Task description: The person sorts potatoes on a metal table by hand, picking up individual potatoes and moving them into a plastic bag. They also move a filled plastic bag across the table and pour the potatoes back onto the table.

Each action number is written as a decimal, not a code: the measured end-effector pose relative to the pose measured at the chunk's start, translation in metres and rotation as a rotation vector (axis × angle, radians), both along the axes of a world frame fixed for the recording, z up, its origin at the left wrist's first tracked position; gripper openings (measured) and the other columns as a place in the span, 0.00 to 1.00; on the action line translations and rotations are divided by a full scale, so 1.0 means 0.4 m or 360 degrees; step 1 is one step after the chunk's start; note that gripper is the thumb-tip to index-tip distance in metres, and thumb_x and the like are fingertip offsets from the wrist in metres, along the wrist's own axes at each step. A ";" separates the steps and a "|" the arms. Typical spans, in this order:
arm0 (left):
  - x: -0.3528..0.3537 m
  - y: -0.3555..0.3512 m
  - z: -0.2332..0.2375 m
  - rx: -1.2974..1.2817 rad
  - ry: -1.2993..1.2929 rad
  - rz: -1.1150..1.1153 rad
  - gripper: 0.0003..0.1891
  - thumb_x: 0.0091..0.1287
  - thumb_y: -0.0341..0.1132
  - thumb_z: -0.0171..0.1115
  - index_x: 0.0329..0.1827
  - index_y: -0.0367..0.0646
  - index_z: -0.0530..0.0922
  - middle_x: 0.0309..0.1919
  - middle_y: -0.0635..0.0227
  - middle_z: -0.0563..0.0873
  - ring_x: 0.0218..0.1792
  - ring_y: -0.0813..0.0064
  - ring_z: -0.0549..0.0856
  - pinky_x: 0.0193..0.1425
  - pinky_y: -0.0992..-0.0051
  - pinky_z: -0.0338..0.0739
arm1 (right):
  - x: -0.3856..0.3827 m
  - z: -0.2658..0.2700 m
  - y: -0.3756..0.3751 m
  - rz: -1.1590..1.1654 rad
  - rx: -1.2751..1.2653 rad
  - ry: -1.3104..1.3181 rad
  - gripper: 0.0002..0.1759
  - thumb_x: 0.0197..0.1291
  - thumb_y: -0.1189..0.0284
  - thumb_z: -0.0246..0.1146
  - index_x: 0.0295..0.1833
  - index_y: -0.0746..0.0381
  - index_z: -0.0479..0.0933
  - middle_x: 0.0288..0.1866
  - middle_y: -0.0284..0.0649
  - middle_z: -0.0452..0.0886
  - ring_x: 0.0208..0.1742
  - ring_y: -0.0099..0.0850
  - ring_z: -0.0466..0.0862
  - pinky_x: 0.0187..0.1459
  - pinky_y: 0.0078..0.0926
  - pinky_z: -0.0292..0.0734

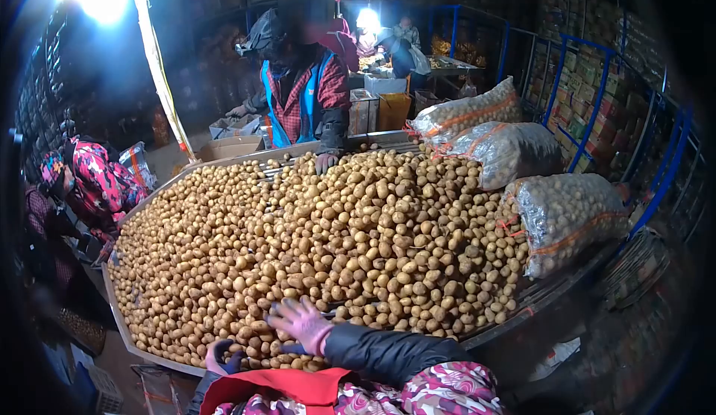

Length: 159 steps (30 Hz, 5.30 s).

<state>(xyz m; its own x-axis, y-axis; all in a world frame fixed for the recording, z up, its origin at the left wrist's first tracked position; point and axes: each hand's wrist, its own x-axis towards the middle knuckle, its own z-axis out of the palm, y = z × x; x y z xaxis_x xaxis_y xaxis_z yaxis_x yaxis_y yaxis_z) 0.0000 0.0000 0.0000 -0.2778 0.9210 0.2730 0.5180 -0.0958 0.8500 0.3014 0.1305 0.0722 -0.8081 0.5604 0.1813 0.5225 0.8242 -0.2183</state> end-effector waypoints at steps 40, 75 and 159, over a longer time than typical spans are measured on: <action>-0.034 0.152 0.181 -0.0159 -0.0707 0.0427 0.24 0.65 0.27 0.67 0.65 0.34 0.79 0.60 0.56 0.85 0.62 0.66 0.83 0.68 0.67 0.76 | -0.530 -0.008 0.582 -0.0530 -0.0194 -0.0529 0.47 0.62 0.33 0.58 0.82 0.42 0.60 0.78 0.42 0.68 0.77 0.45 0.68 0.74 0.67 0.54; -0.233 -0.179 0.104 -0.0526 0.0862 0.1277 0.36 0.61 0.52 0.71 0.73 0.52 0.73 0.68 0.51 0.74 0.70 0.46 0.71 0.76 0.51 0.64 | -0.311 -0.054 0.368 -0.0172 0.0129 -0.0398 0.46 0.62 0.43 0.65 0.80 0.54 0.61 0.81 0.43 0.62 0.80 0.50 0.62 0.77 0.63 0.52; -0.376 -0.053 -0.045 -0.0969 0.0783 0.1783 0.34 0.61 0.35 0.69 0.73 0.44 0.71 0.66 0.53 0.75 0.72 0.50 0.66 0.80 0.54 0.57 | -0.232 -0.029 1.013 -0.1250 0.0020 -0.0484 0.22 0.70 0.49 0.55 0.62 0.43 0.83 0.78 0.36 0.67 0.76 0.42 0.69 0.75 0.61 0.53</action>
